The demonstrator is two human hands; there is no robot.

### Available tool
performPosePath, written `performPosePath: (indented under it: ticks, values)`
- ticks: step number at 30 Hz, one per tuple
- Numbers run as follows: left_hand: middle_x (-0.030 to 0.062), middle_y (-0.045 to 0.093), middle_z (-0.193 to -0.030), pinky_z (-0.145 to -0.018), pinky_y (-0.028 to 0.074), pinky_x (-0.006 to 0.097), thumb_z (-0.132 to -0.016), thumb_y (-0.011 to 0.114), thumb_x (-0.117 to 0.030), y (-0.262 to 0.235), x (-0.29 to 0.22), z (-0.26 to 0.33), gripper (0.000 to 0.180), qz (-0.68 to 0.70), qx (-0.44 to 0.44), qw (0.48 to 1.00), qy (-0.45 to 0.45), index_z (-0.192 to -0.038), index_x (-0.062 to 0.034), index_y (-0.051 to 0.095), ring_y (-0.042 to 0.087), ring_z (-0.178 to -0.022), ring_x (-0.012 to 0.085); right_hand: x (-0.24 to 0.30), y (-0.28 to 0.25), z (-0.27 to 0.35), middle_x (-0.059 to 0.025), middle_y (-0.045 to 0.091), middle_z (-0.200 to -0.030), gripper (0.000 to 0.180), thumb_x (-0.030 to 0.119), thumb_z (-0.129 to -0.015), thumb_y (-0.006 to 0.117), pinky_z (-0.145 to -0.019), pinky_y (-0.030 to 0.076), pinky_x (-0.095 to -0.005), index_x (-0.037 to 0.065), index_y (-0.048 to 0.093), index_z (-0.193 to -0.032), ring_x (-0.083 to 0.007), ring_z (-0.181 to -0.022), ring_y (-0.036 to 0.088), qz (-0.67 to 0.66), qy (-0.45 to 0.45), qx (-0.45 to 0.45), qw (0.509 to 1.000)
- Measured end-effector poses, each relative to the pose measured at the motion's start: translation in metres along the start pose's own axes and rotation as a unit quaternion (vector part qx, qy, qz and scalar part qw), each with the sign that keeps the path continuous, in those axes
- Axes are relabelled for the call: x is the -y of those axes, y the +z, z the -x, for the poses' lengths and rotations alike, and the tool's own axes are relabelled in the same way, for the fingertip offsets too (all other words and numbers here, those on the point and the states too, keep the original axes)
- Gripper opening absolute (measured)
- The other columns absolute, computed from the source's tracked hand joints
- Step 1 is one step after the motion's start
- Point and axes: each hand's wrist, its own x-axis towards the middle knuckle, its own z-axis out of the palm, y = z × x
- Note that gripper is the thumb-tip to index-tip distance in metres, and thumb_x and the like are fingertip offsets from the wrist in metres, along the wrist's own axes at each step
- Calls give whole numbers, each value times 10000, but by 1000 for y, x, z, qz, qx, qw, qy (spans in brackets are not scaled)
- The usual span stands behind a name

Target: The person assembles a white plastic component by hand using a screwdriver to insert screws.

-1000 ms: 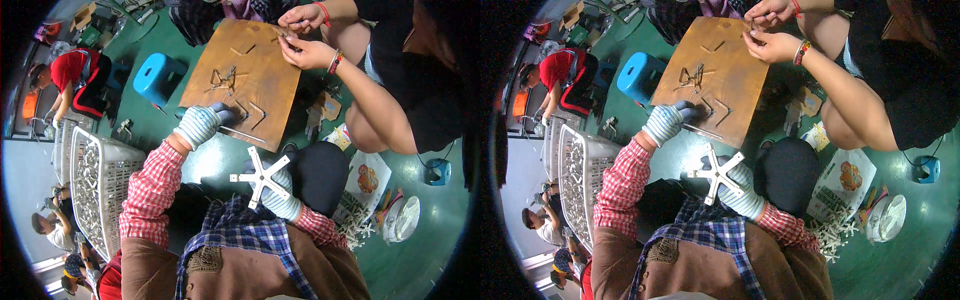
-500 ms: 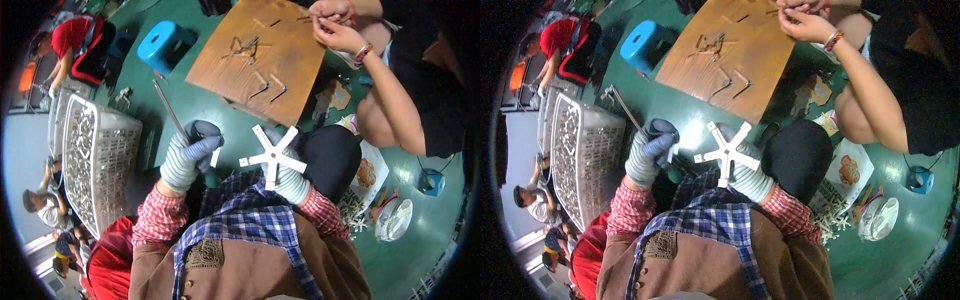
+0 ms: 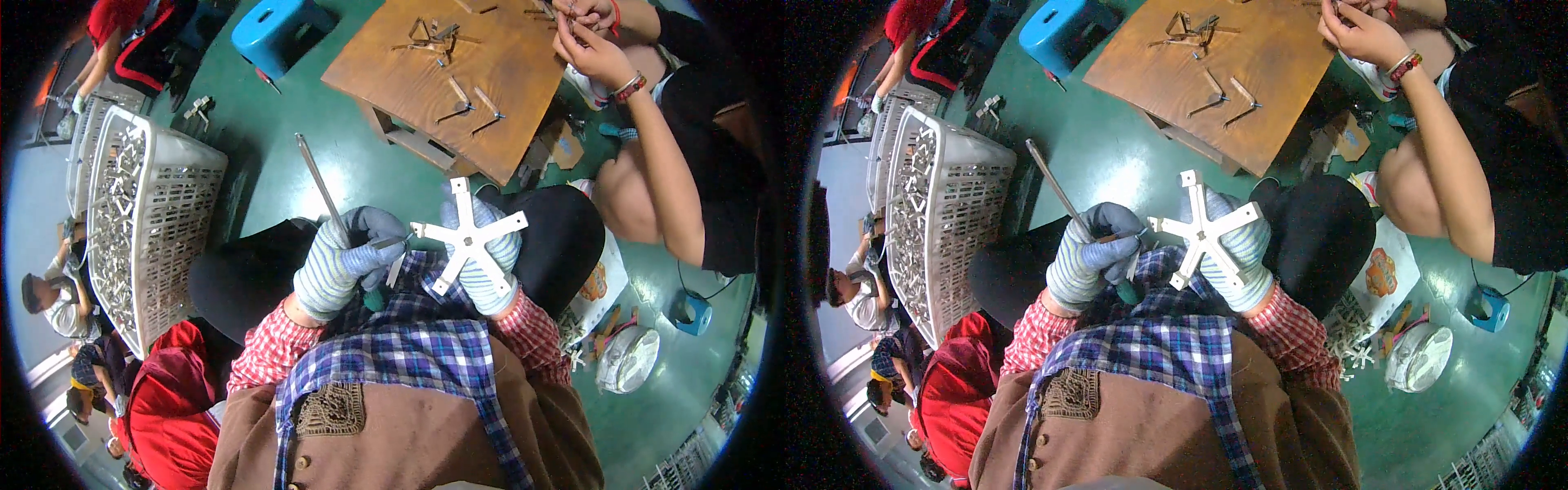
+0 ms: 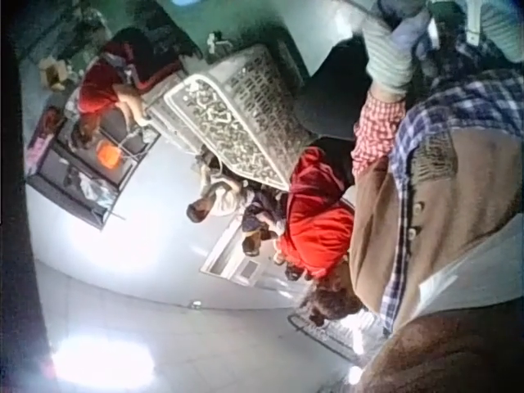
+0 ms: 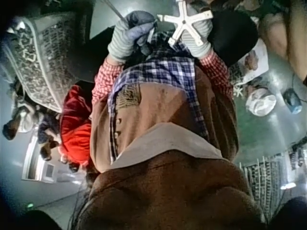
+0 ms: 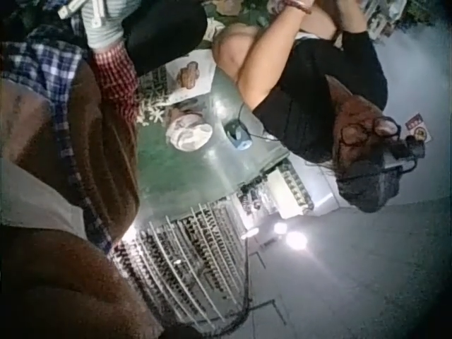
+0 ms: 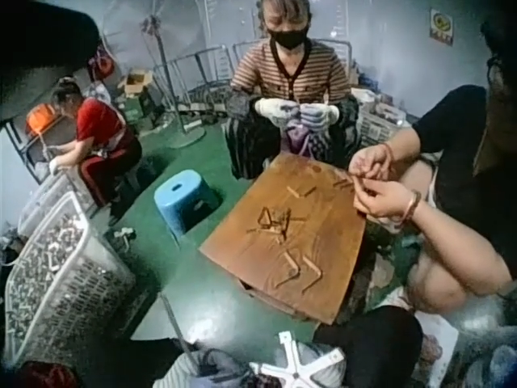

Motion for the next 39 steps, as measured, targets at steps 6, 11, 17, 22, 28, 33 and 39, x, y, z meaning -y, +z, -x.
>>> performPosePath:
  ticks: [6, 11, 17, 22, 28, 33, 39]
  values:
    - [17, 584, -676, -437, 338, 201, -852, 674, -30, 2, 8, -8, 141, 4, -2, 1000, -5, -969, 15, 610, 441, -447, 54, 9, -9, 0, -99, 614, -778, 268, 250, -790, 697, -586, 479, -399, 73, 652, -987, -301, -666, 604, 120, -87, -75, 986]
    - [8, 575, -650, -434, 337, 200, -854, 683, -44, 4, 3, -9, 137, -5, 17, 999, -38, -960, 16, 619, 442, -447, 60, -8, -10, 10, -101, 617, -846, 356, 284, -761, 720, -624, 478, -411, 75, 642, -1039, -301, -716, 600, 132, -128, -99, 978]
    - [17, 578, -658, -433, 321, 206, -848, 698, -81, -1, 4, -11, 164, 28, 32, 997, -63, -971, 3, 629, 446, -457, 70, 6, -24, 5, -109, 602, -874, 411, 359, -747, 707, -675, 470, -413, 83, 629, -1040, -291, -750, 590, 236, -192, -69, 950]
    - [20, 590, -674, -441, 330, 215, -849, 704, -133, -2, 8, -10, 196, 67, 41, 994, -82, -984, -9, 634, 467, -484, 76, 23, -32, -1, -58, 557, -759, 359, 355, -725, 678, -637, 445, -394, 95, 605, -960, -235, -679, 552, 336, -288, -66, 895]
    - [47, 653, -751, -457, 360, 212, -865, 691, -159, 0, 6, -7, 197, 80, 36, 993, -85, -995, -26, 628, 479, -499, 75, 36, -31, -3, -74, 551, -705, 301, 287, -661, 747, -568, 414, -414, 99, 648, -875, -278, -654, 540, 353, -280, -41, 892]
    - [52, 663, -766, -456, 360, 204, -867, 689, -150, -8, 9, -7, 185, 85, 45, 993, -70, -988, -28, 621, 483, -498, 69, 21, -22, 2, -61, 568, -781, 450, 329, -709, 735, -623, 460, -396, 86, 614, -1067, -243, -669, 559, 348, -270, -49, 896]
    - [50, 659, -778, -526, 422, 267, -845, 716, -141, -27, 6, -15, 218, -116, 77, 990, 1, -999, -8, 639, 543, -583, 126, -23, -8, 17, -87, 600, -888, 519, 331, -712, 766, -685, 486, -411, 86, 617, -1144, -291, -792, 593, 116, -64, 89, 987]
